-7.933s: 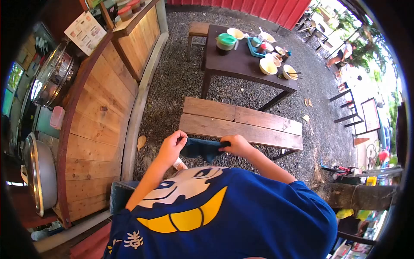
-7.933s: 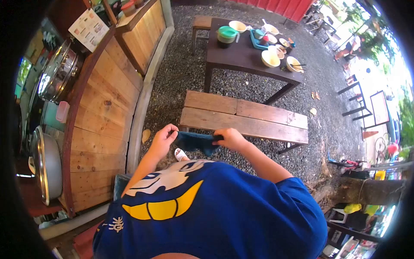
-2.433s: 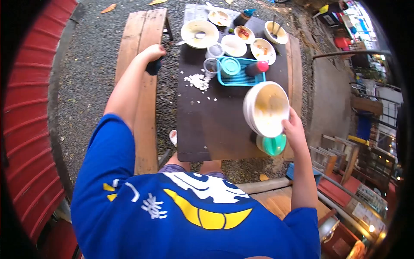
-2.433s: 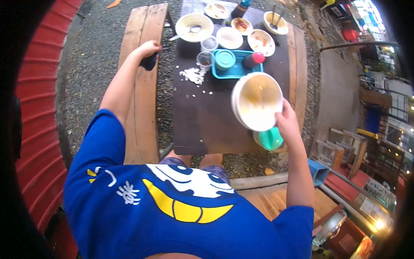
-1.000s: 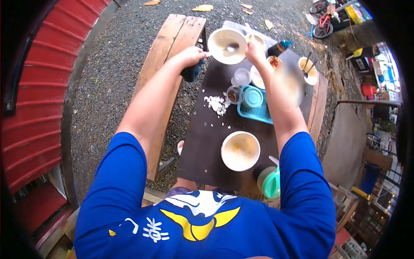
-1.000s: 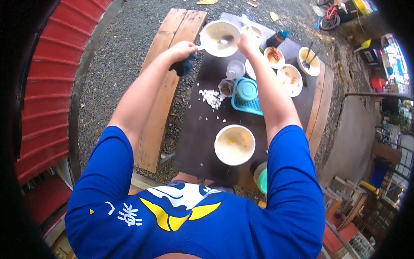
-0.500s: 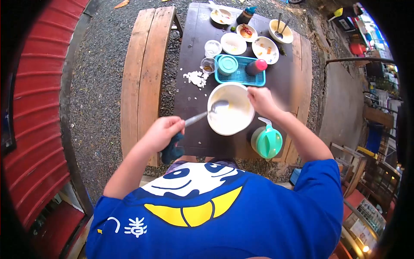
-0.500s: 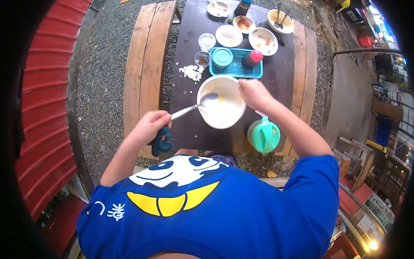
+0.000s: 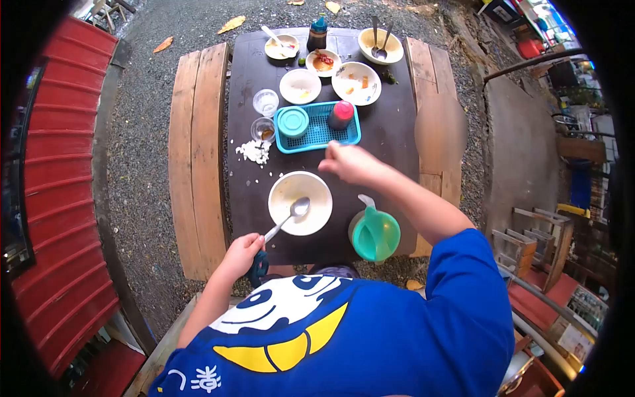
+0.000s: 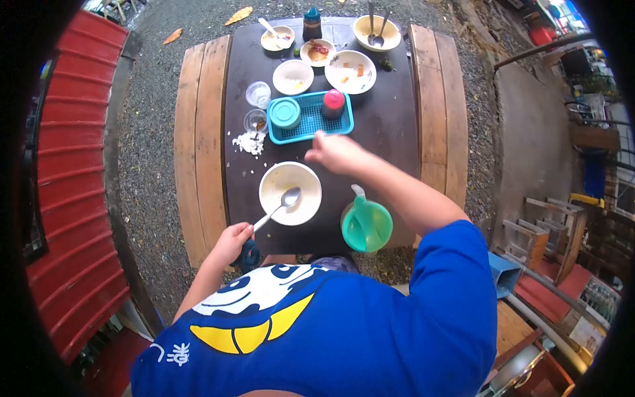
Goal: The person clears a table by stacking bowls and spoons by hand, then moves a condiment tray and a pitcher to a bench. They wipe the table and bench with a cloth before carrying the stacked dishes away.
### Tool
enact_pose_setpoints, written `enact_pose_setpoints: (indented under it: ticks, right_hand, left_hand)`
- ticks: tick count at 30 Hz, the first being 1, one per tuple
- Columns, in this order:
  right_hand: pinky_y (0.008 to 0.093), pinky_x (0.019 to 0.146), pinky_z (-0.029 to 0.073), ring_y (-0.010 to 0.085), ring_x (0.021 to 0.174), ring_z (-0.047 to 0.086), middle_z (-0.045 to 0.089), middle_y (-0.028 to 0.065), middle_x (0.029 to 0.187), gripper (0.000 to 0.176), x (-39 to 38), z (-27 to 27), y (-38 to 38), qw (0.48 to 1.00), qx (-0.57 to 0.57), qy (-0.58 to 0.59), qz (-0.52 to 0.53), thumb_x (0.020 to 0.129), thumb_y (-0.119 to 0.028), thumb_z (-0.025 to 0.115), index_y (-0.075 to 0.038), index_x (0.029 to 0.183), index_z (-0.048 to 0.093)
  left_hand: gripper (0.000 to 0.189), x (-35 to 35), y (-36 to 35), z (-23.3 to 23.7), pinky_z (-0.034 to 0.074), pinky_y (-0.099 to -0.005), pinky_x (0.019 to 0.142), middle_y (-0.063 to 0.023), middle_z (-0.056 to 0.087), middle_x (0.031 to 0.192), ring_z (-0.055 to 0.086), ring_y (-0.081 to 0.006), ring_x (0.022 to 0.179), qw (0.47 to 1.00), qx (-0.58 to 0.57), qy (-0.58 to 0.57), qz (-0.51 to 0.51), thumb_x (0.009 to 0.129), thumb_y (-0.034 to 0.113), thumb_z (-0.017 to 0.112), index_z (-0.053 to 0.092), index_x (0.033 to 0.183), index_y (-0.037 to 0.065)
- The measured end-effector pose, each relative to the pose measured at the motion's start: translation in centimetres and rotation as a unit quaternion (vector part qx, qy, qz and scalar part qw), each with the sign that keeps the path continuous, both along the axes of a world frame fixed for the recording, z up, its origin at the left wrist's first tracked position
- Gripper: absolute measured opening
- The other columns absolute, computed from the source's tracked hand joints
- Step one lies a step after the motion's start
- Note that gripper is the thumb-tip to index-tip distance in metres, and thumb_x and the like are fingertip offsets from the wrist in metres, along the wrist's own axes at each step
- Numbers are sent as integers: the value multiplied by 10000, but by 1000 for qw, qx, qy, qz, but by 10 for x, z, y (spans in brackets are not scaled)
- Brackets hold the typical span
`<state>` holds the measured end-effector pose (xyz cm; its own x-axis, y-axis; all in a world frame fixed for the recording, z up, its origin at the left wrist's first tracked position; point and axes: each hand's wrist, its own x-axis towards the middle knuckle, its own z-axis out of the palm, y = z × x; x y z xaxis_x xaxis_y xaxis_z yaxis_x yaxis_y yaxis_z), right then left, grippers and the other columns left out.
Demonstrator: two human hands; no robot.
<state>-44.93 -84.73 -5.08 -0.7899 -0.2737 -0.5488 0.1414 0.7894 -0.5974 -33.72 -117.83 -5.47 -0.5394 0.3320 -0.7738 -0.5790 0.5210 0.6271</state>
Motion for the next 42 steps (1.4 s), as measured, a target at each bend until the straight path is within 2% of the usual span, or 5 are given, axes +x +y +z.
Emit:
enact_pose_setpoints:
  ticks: [4, 9, 27, 38, 42]
  right_hand:
    - [292, 428, 466, 168, 455, 585, 643, 119, 628, 198, -110, -78, 152, 906, -191, 77, -370, 884, -146, 499, 16, 930, 603]
    - [321, 472, 557, 259, 594, 673, 663, 236, 810, 356, -245, -176, 263, 794, -159, 46, -585, 962, -246, 485, 92, 1070, 515]
    - [281, 492, 526, 172, 560, 667, 674, 130, 694, 375, -198, -126, 314, 852, 2, 288, -438, 848, -284, 641, 82, 926, 663]
    - [219, 462, 454, 74, 539, 562, 616, 39, 716, 415, 34, 55, 88, 951, -73, 121, -275, 853, -18, 548, -39, 1267, 564]
    - [412, 628, 518, 307, 664, 659, 654, 216, 808, 438, 69, 16, 17, 973, -91, 191, -89, 796, -28, 551, -26, 1234, 557]
  left_hand:
    - [322, 7, 7, 6, 408, -240, 487, 7, 488, 597, 510, -96, 499, 998, 3, -34, 59, 985, 283, 464, 518, 764, 55]
    - [323, 11, 20, 17, 405, -231, 486, 7, 490, 595, 509, -87, 504, 995, -22, -20, 93, 988, 285, 461, 510, 762, 59]
    - [324, 6, 12, 45, 420, -265, 517, -15, 505, 587, 521, -91, 530, 994, -43, 24, 98, 982, 272, 453, 516, 769, 36]
    - [328, -5, -44, 117, 393, -242, 485, 23, 466, 586, 494, -65, 527, 998, 23, 53, 22, 978, 252, 480, 506, 738, 31]
    - [316, -15, -47, 143, 422, -275, 511, -30, 516, 587, 529, -116, 532, 994, -18, 84, -73, 961, 255, 504, 527, 757, 14]
